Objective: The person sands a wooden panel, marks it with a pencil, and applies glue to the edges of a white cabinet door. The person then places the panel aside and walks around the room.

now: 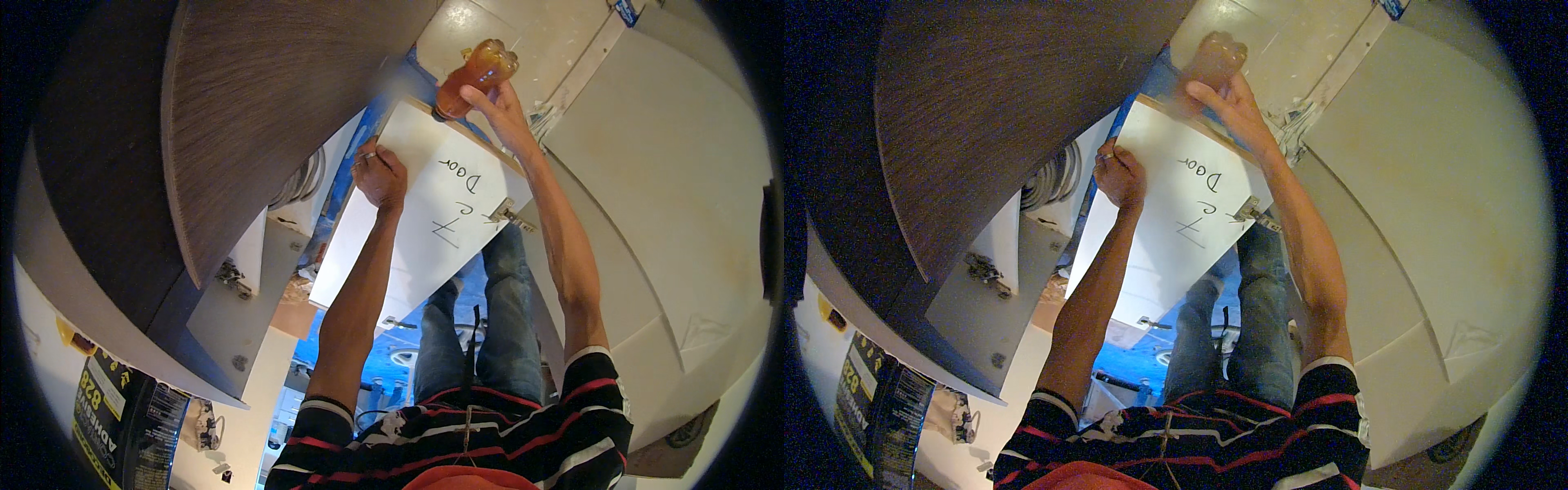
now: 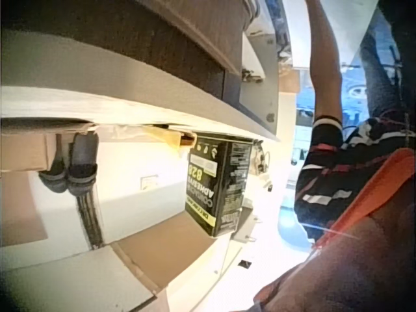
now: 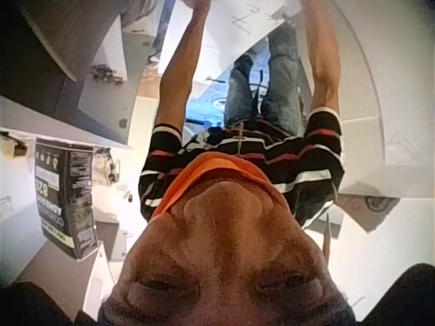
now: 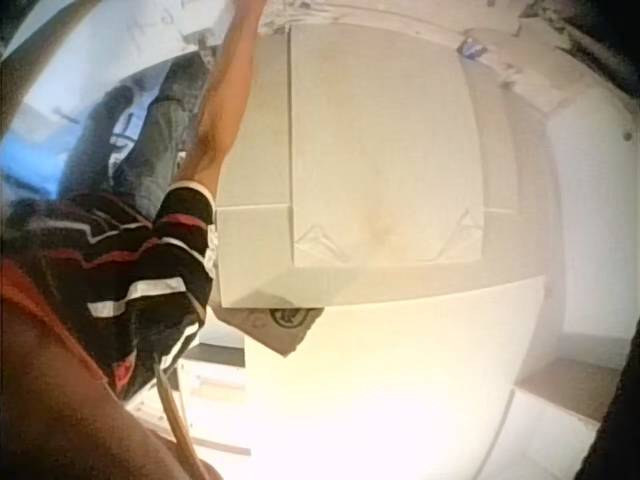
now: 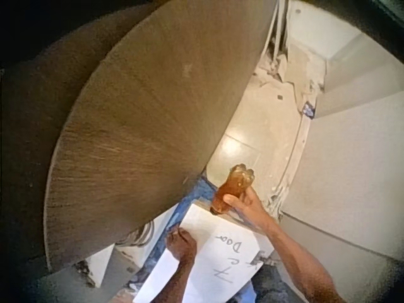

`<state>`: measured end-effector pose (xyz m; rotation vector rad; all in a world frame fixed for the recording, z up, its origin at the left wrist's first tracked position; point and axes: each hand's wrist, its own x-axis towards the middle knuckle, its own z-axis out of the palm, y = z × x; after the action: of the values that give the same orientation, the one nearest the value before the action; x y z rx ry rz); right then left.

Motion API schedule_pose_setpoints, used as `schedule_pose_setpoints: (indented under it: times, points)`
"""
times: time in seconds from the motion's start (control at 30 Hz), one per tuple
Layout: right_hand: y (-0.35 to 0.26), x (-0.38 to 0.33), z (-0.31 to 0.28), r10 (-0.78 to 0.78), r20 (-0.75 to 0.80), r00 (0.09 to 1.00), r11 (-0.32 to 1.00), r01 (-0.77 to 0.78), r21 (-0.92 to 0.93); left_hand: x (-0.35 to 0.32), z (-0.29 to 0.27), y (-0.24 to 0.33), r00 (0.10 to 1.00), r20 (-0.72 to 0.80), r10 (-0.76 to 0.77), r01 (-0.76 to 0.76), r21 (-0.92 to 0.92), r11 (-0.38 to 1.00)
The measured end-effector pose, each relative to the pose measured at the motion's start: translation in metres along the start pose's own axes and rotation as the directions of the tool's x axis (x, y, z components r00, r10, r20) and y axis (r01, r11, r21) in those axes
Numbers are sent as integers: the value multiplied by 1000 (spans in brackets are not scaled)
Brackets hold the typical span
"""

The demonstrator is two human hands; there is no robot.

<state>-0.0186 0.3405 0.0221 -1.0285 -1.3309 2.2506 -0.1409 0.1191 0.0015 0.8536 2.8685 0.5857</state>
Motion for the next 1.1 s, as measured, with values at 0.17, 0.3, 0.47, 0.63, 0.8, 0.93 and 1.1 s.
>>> schedule_pose_setpoints:
  times: [0.17,0.3,0.47,0.63,0.8,0.93,1.1]
  points:
    - [2,-15,-10,-7,-84,996,999,3,-47,-1,-1,0,998,-29,47,-46,8,999]
    - [-1,-34,-37,116,-115,987,993,-115,15,1,-1,1,999,-30,36,-37,-4,999]
    - [4,-23,-47,144,-152,978,950,-93,298,0,0,-1,1000,-2,24,-24,19,1000]
    - [7,-19,-48,223,-96,970,887,-161,432,0,1,-4,1000,9,20,-20,17,1000]
    - [11,-23,-46,227,-63,972,894,-182,409,-1,-1,-2,999,-20,36,-35,34,999]
    - [14,-25,-42,185,-128,974,941,-138,310,0,-2,-1,1000,13,-9,9,9,1000]
    - [14,-25,-35,141,-176,974,978,-109,176,0,-1,-1,1000,3,-1,1,18,1000]
